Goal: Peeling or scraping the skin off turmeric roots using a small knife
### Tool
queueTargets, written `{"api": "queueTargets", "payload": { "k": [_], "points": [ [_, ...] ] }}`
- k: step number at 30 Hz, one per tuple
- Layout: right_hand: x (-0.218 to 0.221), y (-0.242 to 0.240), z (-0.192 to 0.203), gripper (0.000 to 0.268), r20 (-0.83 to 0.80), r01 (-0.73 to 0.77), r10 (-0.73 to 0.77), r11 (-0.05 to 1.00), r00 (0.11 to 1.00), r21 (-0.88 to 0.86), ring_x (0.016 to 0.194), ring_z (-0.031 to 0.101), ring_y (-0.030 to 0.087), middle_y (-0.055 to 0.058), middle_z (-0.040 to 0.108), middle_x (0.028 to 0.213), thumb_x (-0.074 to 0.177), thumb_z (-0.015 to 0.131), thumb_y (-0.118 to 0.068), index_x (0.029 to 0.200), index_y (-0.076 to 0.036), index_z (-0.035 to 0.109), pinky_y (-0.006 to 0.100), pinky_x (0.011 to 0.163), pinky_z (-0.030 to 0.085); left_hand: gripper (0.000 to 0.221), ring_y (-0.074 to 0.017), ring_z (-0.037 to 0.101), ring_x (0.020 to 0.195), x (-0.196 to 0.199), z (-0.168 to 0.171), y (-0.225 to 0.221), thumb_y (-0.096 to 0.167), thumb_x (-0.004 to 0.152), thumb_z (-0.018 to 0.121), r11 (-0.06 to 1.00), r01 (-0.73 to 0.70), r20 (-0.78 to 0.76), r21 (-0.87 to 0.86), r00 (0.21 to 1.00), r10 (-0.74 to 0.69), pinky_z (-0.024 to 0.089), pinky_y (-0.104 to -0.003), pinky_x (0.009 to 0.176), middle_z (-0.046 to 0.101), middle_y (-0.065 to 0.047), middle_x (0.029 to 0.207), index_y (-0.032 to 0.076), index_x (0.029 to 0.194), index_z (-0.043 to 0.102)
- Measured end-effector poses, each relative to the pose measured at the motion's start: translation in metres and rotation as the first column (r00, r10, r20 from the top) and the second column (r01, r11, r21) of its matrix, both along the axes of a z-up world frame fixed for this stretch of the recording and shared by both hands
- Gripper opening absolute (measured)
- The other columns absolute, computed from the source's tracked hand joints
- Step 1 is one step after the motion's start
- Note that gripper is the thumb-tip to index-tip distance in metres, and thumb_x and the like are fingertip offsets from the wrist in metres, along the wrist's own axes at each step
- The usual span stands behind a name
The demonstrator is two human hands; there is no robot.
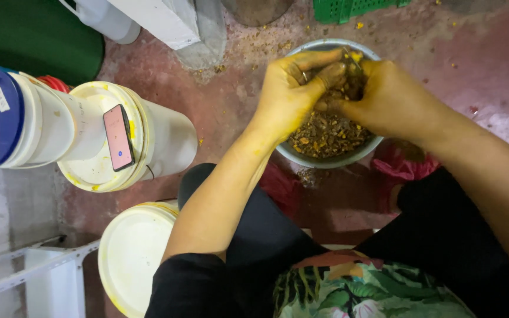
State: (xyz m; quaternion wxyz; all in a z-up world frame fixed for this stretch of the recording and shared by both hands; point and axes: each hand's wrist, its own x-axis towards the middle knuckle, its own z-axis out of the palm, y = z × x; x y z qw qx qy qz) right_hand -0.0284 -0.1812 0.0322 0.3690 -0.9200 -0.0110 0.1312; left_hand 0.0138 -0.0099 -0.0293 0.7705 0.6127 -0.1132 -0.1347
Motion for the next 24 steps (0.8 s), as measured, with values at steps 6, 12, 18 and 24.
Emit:
{"api": "queueTargets", "payload": {
  "k": [6,12,18,24],
  "points": [
    [0.002,-0.015,0.004,0.040,-0.476,0.104,0.043,0.955,0.879,0.279,0.033,0.046,0.026,0.020,0.054,0.043,0.087,0.087,-0.020,0.068,0.002,0.060,0.036,0.035,0.034,0.028,-0.0158,0.076,0.101,0.002,0.004,-0.003,0.020,0.089,0.078,0.988,0.045,0.098,0.151,0.993,-0.060,0.062,-0.028,0.094,0.081,-0.010,0.111,0.006,0.113,0.077],
    [0.000,-0.026,-0.026,0.019,-0.407,0.074,0.083,0.932,0.910,0.355,0.054,0.048,0.023,0.014,0.058,0.072,0.088,0.076,-0.004,0.100,0.002,0.063,0.038,0.046,0.037,0.029,-0.0117,0.078,0.104,0.003,-0.024,-0.021,0.033,0.089,0.074,0.969,-0.059,0.250,0.242,0.968,-0.003,0.060,-0.029,0.098,0.084,-0.005,0.110,0.014,0.109,0.081],
    [0.009,-0.049,-0.075,0.038,-0.373,0.085,0.177,0.803,0.911,0.590,0.022,0.018,0.021,0.008,0.018,0.039,0.102,0.055,-0.010,0.072,0.000,0.033,0.039,0.023,0.022,0.037,-0.0164,0.082,0.109,0.028,-0.068,-0.051,0.040,0.083,0.081,0.986,-0.047,0.084,0.162,0.996,0.034,0.059,-0.029,0.094,0.088,-0.005,0.117,0.020,0.114,0.085],
    [-0.001,-0.021,-0.025,0.054,-0.406,0.179,-0.097,0.969,0.909,0.168,0.022,0.025,0.041,0.029,0.027,0.041,0.111,0.059,-0.020,0.076,0.017,0.042,0.052,0.022,0.020,0.032,-0.0211,0.079,0.100,0.039,-0.075,-0.066,0.019,0.082,0.090,0.969,-0.003,0.078,-0.248,0.997,0.023,0.061,-0.034,0.091,0.087,-0.012,0.105,0.004,0.110,0.084]
  ]
}}
